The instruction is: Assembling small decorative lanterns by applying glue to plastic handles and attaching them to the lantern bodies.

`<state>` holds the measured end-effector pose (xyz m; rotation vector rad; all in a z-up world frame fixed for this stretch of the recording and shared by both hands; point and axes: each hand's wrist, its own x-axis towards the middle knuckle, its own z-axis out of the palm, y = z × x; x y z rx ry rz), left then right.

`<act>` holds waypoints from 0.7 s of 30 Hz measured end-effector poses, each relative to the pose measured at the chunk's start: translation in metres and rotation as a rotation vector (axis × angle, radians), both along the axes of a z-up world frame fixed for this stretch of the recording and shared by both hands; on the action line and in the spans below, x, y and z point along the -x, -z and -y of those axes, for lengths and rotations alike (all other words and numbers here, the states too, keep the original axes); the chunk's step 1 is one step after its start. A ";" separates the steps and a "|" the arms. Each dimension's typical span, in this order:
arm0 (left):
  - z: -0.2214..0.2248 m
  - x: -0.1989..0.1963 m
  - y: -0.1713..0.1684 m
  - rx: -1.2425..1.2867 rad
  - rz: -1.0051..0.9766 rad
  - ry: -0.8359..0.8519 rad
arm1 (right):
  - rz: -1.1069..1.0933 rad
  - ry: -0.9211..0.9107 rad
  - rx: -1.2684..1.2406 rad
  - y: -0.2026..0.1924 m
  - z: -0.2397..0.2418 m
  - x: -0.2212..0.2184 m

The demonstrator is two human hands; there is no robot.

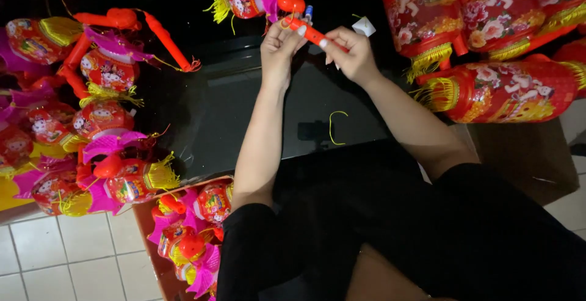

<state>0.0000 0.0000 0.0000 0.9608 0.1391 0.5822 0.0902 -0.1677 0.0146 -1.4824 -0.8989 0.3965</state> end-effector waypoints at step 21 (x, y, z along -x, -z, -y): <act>-0.007 0.001 0.007 0.002 -0.047 0.082 | -0.428 -0.203 0.115 -0.017 0.005 -0.008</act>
